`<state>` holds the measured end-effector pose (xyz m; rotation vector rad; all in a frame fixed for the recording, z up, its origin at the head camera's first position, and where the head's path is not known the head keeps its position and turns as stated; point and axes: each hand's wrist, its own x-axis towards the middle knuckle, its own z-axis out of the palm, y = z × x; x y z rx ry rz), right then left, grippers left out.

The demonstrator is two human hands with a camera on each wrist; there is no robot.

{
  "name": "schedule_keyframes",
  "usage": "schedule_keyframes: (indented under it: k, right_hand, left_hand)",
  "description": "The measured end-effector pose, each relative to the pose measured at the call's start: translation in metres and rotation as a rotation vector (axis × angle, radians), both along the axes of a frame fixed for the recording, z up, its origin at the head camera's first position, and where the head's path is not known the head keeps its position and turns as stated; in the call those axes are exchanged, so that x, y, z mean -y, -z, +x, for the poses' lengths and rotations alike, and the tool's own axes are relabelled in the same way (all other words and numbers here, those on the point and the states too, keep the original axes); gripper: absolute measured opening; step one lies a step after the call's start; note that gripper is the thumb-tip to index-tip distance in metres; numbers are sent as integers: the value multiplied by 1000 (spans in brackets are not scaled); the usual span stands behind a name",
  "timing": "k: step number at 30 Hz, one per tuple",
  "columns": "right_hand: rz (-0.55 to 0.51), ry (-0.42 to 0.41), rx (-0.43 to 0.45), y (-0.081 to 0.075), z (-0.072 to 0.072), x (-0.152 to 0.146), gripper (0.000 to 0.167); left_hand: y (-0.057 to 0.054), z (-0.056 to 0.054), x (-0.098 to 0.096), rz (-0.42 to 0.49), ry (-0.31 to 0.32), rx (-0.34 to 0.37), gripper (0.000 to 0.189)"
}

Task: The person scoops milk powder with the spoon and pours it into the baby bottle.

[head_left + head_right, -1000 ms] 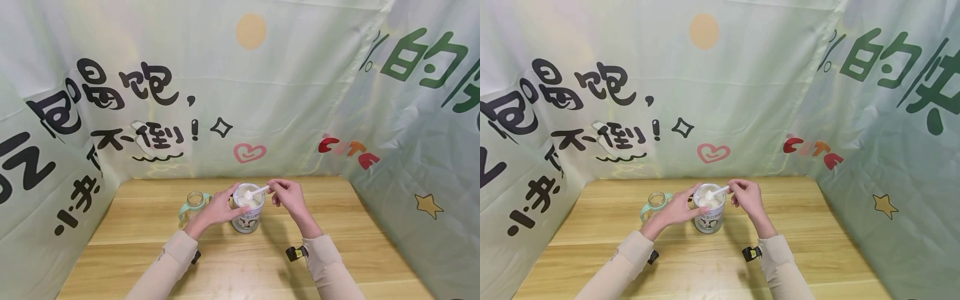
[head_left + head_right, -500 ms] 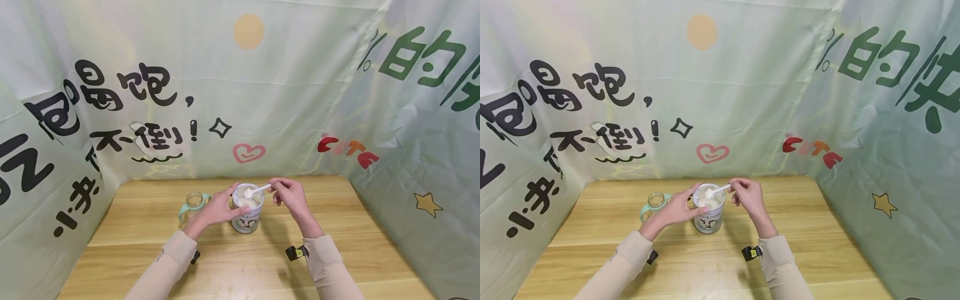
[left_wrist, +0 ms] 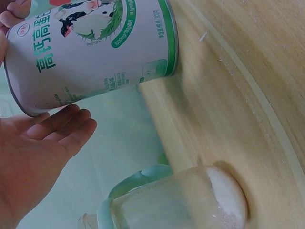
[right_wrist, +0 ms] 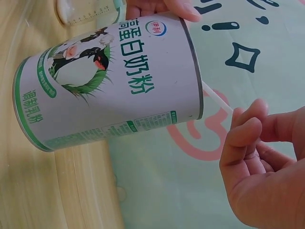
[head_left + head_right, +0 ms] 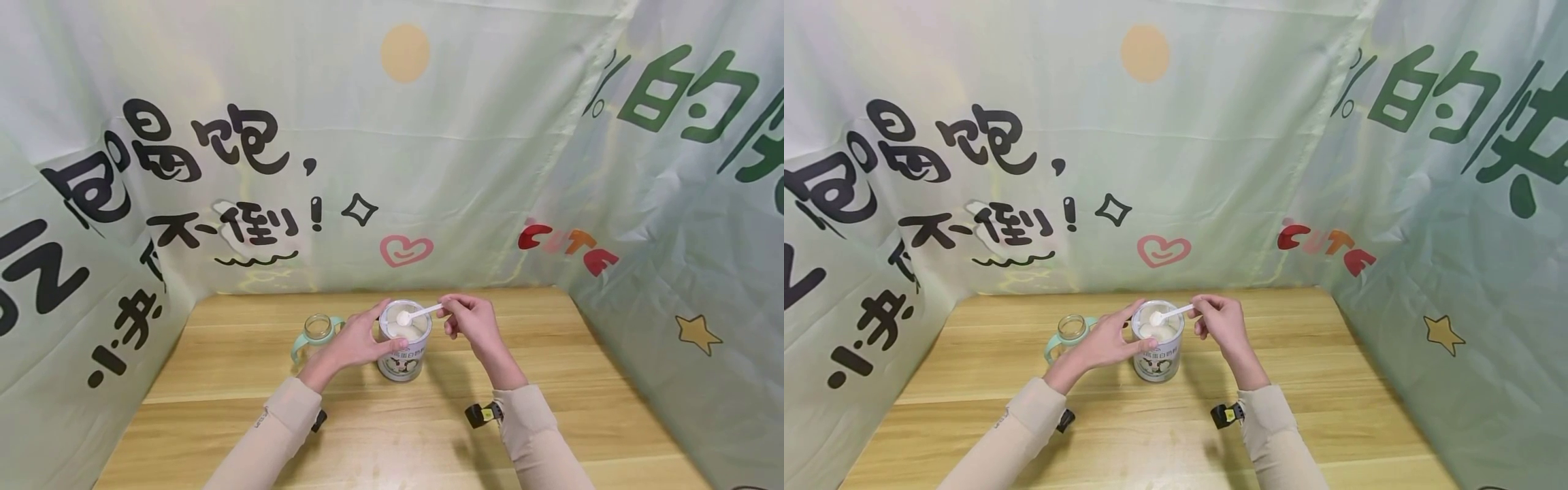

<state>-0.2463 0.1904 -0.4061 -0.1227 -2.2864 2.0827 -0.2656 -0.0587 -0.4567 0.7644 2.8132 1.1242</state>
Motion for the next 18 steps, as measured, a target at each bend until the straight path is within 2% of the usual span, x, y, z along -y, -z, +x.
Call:
schedule_keyframes:
  k: [10,18]
  right_hand:
    - [-18,3,-8,-5,-1,2,23]
    - [-15,-15,-26,-9,-2,6,24]
  left_hand:
    - [-2,2,5,-2,-12,-18,103]
    - [-9,4,19,-14,-81,-24,100]
